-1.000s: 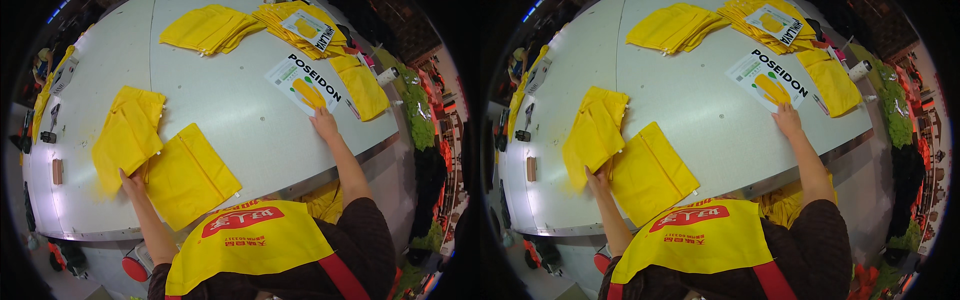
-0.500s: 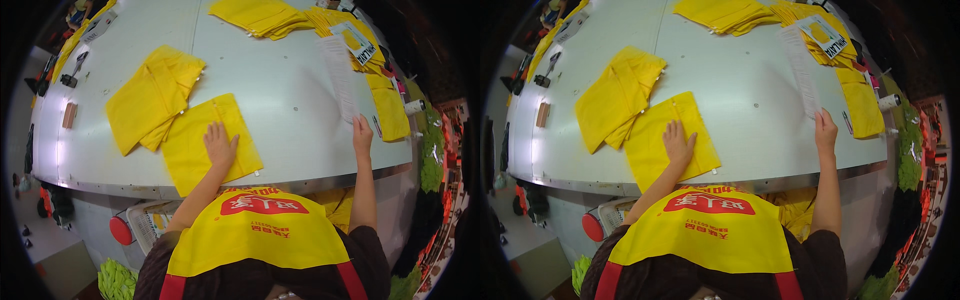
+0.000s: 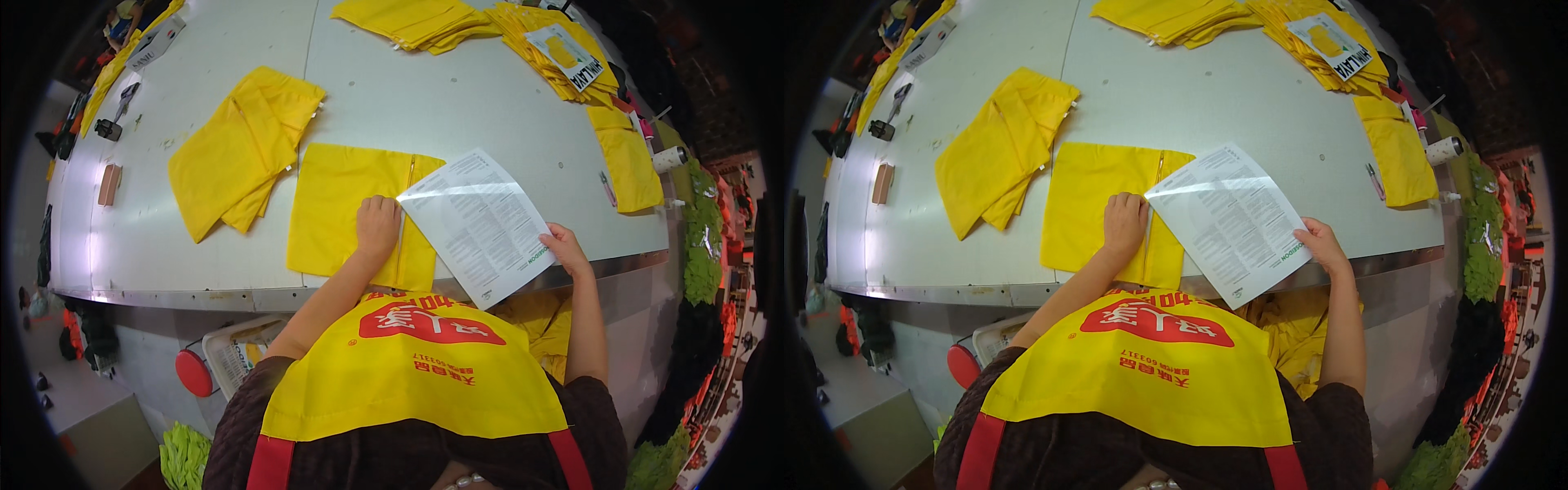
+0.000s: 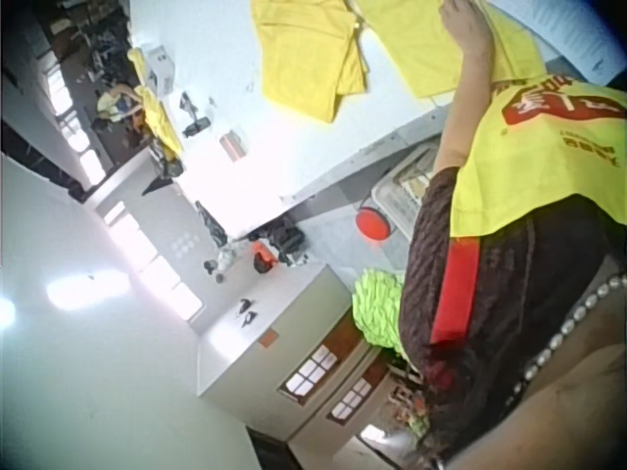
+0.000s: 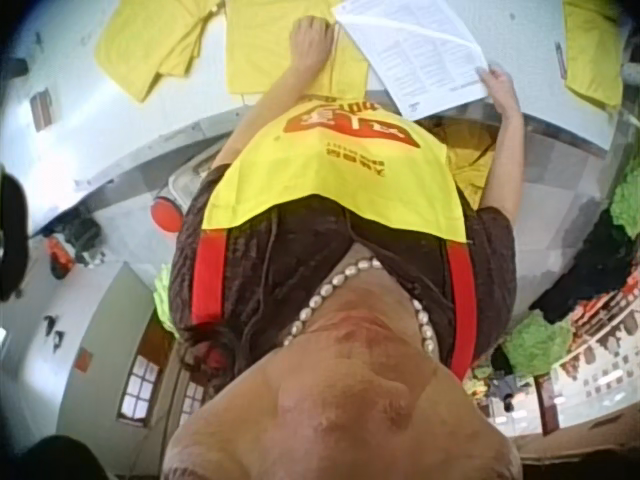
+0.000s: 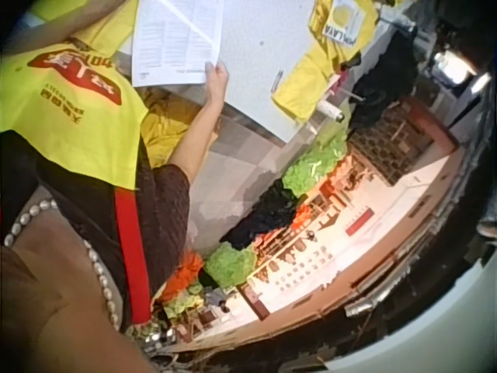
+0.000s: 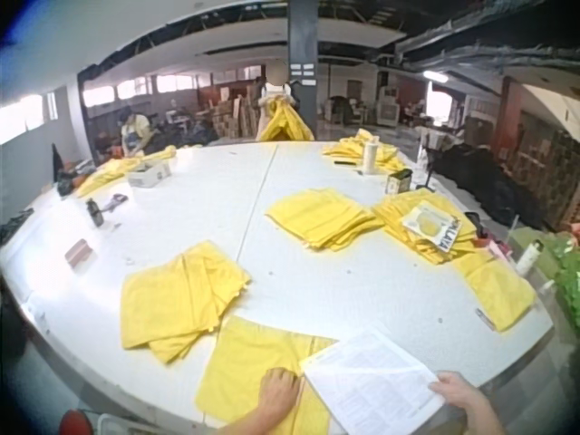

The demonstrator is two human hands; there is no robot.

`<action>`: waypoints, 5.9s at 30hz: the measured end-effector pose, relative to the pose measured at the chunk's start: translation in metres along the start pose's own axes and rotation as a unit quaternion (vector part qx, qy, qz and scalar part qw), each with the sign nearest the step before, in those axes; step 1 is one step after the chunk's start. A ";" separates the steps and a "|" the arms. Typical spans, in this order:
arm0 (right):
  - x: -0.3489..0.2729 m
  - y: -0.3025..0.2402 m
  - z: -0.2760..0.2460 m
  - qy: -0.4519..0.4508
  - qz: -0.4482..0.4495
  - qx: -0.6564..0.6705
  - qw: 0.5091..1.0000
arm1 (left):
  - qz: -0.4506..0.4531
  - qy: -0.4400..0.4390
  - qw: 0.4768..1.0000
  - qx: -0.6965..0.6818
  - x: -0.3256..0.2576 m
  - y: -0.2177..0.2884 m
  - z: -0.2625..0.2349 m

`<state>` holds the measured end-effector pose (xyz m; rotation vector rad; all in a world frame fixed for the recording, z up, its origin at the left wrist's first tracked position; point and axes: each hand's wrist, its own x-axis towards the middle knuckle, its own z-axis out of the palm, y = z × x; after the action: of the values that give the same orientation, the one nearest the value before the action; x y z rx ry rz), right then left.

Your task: The person inserts white paper inserts into yellow fabric pieces, folds them, and stacks them. Then the person unfolds a large yellow garment, uses shears to cut threads or tags, and lays the garment flat on the table.

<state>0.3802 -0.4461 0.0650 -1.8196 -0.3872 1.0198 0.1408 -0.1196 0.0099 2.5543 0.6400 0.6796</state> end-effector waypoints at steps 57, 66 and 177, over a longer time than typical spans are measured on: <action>0.184 -0.115 0.213 -0.238 -0.065 -0.217 0.945 | -0.026 0.049 0.980 -0.193 0.018 -0.008 -0.022; 0.173 -0.116 0.201 -0.216 -0.018 -0.101 0.971 | -0.058 0.053 0.975 -0.209 0.014 -0.014 -0.026; 0.190 -0.151 0.367 0.168 -0.149 -0.121 0.967 | -0.161 -0.095 0.956 0.225 0.077 -0.353 -0.203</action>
<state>0.2323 -0.0325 0.0430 -2.0310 -0.5748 0.4604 -0.0227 0.2606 0.0225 2.7677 1.2237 0.1850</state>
